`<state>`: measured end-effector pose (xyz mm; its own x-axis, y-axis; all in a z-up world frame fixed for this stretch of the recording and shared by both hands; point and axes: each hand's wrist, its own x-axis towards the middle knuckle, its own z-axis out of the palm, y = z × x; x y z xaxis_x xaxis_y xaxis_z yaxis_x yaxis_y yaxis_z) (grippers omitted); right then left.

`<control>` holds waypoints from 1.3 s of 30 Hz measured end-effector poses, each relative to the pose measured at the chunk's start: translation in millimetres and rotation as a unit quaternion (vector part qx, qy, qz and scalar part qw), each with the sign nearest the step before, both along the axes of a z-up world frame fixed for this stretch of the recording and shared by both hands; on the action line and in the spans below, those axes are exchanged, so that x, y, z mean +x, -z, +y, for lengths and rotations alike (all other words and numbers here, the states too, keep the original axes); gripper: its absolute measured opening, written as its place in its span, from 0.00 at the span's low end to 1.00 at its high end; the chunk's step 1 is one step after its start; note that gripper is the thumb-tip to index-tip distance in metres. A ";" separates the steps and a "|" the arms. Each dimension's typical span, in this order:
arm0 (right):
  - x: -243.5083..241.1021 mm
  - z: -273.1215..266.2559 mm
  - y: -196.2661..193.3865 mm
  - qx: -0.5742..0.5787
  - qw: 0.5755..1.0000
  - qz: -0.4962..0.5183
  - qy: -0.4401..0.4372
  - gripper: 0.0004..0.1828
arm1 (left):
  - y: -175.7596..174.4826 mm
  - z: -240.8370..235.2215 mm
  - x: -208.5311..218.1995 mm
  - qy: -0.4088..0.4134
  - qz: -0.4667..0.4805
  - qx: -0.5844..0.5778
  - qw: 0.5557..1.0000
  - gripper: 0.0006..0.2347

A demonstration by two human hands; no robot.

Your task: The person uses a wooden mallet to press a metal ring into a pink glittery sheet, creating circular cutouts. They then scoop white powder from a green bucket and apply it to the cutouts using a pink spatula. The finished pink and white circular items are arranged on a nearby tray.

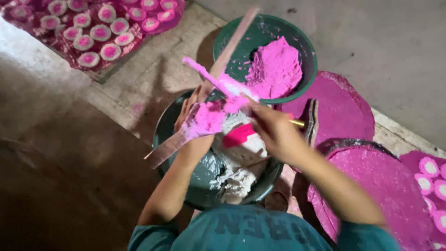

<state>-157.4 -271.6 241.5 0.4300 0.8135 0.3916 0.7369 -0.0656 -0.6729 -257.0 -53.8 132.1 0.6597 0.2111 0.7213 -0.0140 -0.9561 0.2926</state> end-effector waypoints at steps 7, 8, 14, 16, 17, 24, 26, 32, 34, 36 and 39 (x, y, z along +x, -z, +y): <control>-35.2 -9.0 107.3 -0.132 0.973 0.180 0.051 0.24 | -15.0 19.6 -0.4 -0.076 0.052 -0.014 0.996 0.18; -27.9 -20.7 108.4 -0.107 0.979 0.170 0.016 0.22 | -16.4 20.6 -0.5 -0.078 0.054 -0.011 0.995 0.18; 24.8 -22.7 111.8 -0.038 0.986 0.156 0.050 0.18 | -25.9 -5.3 15.4 -0.143 0.191 -0.037 0.970 0.22; 18.9 -7.8 122.0 -0.062 0.980 0.162 0.097 0.19 | -33.0 -10.8 25.4 -0.166 0.250 -0.072 0.951 0.27; 10.7 -1.8 126.6 -0.060 0.984 0.136 0.101 0.20 | -38.1 -10.2 31.2 -0.180 0.236 -0.091 0.950 0.31; 13.0 -7.5 109.9 -0.150 0.980 0.131 -0.001 0.22 | -46.2 8.1 39.4 -0.230 0.290 -0.247 0.896 0.49; 28.1 -5.0 99.5 -0.089 0.993 0.082 0.012 0.19 | -39.8 11.1 35.3 -0.195 0.264 -0.167 0.929 0.43; 61.4 -3.5 55.5 -0.044 0.999 -0.003 0.004 0.15 | -13.1 55.4 25.8 -0.095 -0.009 0.058 0.994 0.16; 92.4 -7.3 32.0 -0.059 0.988 -0.043 0.135 0.16 | 3.2 72.4 6.4 0.091 -0.122 -0.314 0.937 0.11; 130.1 2.9 23.1 -0.139 0.962 -0.120 0.204 0.15 | 28.2 84.9 -9.8 0.021 -0.131 -0.200 0.971 0.16; 154.9 35.6 51.0 -0.110 0.735 -0.592 0.313 0.24 | 77.2 76.7 -12.9 -0.034 -0.051 -0.635 0.770 0.08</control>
<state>-2.6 -236.0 190.5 0.2115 0.7005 0.6816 0.5761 -0.6527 0.4920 -269.9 22.8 54.9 0.5696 0.8205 -0.0488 -0.0607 0.1012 0.9930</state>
